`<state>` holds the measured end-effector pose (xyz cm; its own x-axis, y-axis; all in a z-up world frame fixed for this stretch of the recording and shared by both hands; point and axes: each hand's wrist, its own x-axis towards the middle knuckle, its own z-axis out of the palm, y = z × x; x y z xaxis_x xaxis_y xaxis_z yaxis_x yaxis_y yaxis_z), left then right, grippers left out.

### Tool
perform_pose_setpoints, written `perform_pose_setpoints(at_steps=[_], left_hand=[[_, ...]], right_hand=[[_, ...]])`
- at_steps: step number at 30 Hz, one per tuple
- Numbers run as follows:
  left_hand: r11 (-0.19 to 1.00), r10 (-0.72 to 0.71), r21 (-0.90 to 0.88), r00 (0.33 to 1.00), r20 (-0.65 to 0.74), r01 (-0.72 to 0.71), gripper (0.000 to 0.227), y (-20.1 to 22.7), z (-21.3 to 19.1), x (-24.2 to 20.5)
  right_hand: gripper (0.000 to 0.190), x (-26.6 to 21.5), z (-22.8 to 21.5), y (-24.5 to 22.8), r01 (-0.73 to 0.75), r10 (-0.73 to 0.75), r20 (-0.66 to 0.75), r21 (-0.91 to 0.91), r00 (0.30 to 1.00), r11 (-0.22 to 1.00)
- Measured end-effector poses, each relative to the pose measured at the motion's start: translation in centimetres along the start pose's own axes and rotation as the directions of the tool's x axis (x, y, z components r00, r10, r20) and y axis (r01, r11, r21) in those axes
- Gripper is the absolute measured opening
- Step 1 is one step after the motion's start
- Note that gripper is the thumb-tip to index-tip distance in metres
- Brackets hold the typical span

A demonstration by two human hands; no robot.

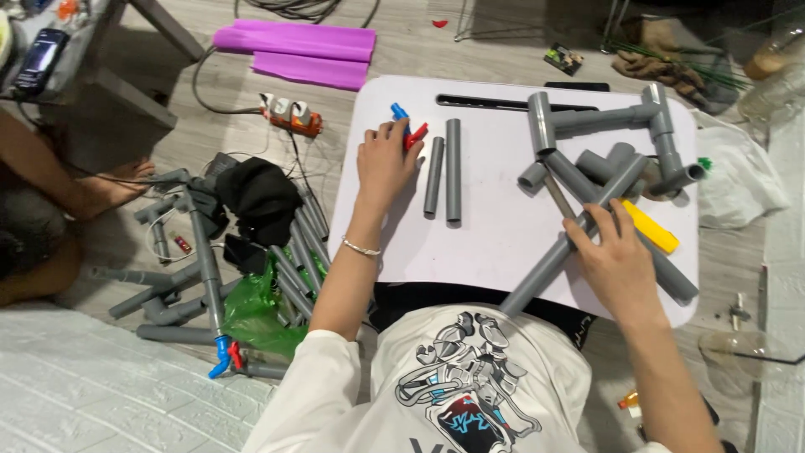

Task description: Handling and inspecting various PVC pipe segments and connectors on a small table.

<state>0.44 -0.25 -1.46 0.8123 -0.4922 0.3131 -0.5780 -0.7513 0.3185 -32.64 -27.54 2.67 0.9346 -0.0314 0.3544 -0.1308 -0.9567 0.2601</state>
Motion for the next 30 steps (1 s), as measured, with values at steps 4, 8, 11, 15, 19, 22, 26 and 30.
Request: perform_pose_setpoints(at_steps=[4, 8, 11, 15, 19, 22, 26, 30], left_hand=[[0.999, -0.045, -0.006, 0.999, 0.003, 0.045, 0.051, 0.0, -0.2, 0.3], [1.0, -0.019, -0.008, 1.0, -0.023, 0.018, 0.05, 0.2, 0.0, 0.1], [1.0, -0.003, 0.002, 1.0, -0.029, 0.003, 0.048, -0.1, 0.4, -0.1], [1.0, -0.024, -0.008, 1.0, -0.004, 0.024, 0.047, 0.0, 0.3, 0.0], [1.0, -0.015, -0.007, 1.0, 0.0, 0.015, 0.048, 0.0, 0.2, -0.1], [1.0, -0.012, -0.014, 1.0, 0.007, 0.013, 0.048, 0.1, 0.2, 0.1], [1.0, -0.015, -0.001, 1.0, 0.022, 0.015, 0.049, 0.1, 0.1, 0.1], [1.0, -0.021, 0.006, 1.0, 0.011, 0.021, 0.049, -0.2, 0.6, 0.2]], right_hand=[[0.028, 3.1, -4.4, 0.2, 0.123, -0.1, -0.27, 0.068, 0.958, 0.99], [0.032, 4.0, -5.5, 0.0, 0.218, -0.057, -0.478, 0.287, 0.876, 0.933], [0.043, 3.5, -2.0, 0.3, 0.202, 0.1, -0.572, 0.44, 0.814, 0.875], [0.034, 6.6, -7.7, -3.5, 0.232, 0.407, -0.414, 0.875, 0.814, 0.426], [0.045, 5.6, -7.1, -1.6, 0.117, 0.394, -0.145, 0.989, 0.908, 0.093], [0.052, 4.3, -5.7, -0.3, 0.05, 0.435, -0.017, 0.997, 0.9, -0.066], [0.061, 4.1, -4.1, 0.9, 0.006, 0.531, 0.215, 0.924, 0.82, -0.382], [0.052, 6.4, -4.7, 0.0, 0.004, 0.457, 0.314, 0.821, 0.832, -0.571]])
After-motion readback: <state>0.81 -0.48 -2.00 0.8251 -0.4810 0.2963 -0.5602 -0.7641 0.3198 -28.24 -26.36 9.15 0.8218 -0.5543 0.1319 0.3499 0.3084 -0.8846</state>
